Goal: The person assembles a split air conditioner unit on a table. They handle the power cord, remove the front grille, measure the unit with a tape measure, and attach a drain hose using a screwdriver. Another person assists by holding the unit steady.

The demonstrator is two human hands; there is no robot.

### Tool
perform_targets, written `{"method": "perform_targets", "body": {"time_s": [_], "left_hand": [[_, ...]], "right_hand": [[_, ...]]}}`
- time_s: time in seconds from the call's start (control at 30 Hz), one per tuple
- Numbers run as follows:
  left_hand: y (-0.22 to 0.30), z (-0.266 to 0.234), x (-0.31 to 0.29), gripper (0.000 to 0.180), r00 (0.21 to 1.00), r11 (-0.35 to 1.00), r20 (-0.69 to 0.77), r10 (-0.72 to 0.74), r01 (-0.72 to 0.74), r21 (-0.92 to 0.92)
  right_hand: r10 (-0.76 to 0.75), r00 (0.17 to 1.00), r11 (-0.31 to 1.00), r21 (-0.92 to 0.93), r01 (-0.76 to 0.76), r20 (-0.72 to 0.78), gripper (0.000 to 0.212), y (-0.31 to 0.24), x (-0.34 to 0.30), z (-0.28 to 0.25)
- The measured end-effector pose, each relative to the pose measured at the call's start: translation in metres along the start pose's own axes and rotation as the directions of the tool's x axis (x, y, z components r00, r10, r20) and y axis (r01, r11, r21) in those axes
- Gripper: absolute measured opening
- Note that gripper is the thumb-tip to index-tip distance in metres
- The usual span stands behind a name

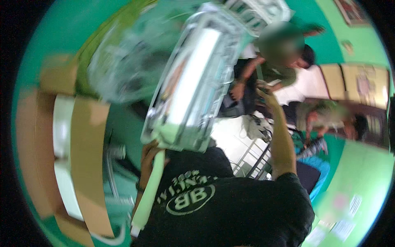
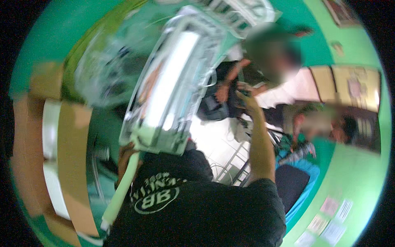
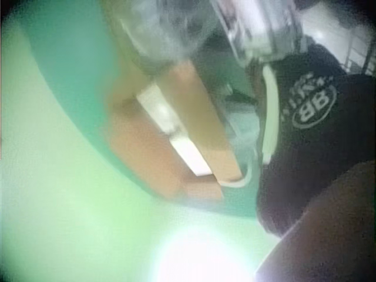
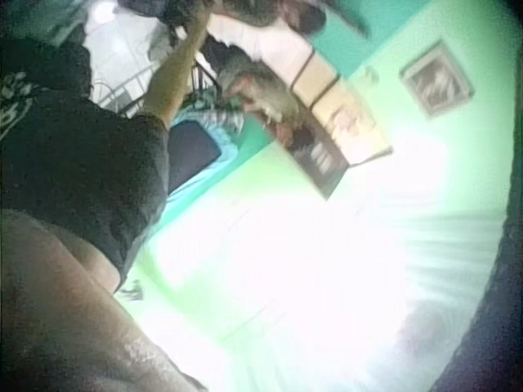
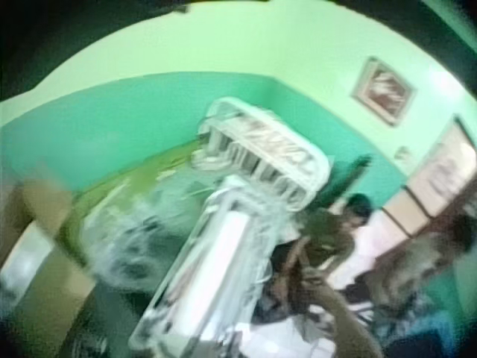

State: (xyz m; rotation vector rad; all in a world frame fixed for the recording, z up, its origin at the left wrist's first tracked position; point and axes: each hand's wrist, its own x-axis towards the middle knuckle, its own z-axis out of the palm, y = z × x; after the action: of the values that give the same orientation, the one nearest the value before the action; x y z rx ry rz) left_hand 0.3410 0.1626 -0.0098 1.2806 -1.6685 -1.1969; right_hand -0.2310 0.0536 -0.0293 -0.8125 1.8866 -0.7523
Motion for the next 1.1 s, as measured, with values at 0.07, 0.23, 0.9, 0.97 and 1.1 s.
{"method": "perform_targets", "body": {"time_s": [0.07,0.23,0.9,0.97,1.1], "left_hand": [[0.003,0.003,0.015,0.041,0.998,0.997,0.064,-0.02,0.025,-0.076],[-0.003,-0.002,0.006,0.042,0.999,0.986,0.026,0.039,-0.034,-0.166],[-0.018,0.002,0.01,0.041,0.986,0.917,0.077,0.151,-0.111,-0.384],[-0.016,0.001,0.01,0.04,0.984,0.915,0.077,0.159,-0.117,-0.387],[-0.017,0.003,0.008,0.041,0.985,0.916,0.072,0.157,-0.118,-0.383]], "right_hand": [[-0.232,0.959,0.963,-0.099,0.25,0.165,0.058,0.017,0.002,-0.041],[-0.333,0.9,0.613,-0.661,0.433,0.28,0.035,-0.152,-0.086,0.023],[0.276,0.268,-0.486,-0.106,0.867,0.923,0.025,-0.281,-0.201,0.35],[0.298,0.188,-0.468,-0.028,0.883,0.936,0.02,-0.283,-0.2,0.355],[0.437,0.248,-0.383,-0.071,0.921,0.864,0.015,-0.286,-0.205,0.368]]}}
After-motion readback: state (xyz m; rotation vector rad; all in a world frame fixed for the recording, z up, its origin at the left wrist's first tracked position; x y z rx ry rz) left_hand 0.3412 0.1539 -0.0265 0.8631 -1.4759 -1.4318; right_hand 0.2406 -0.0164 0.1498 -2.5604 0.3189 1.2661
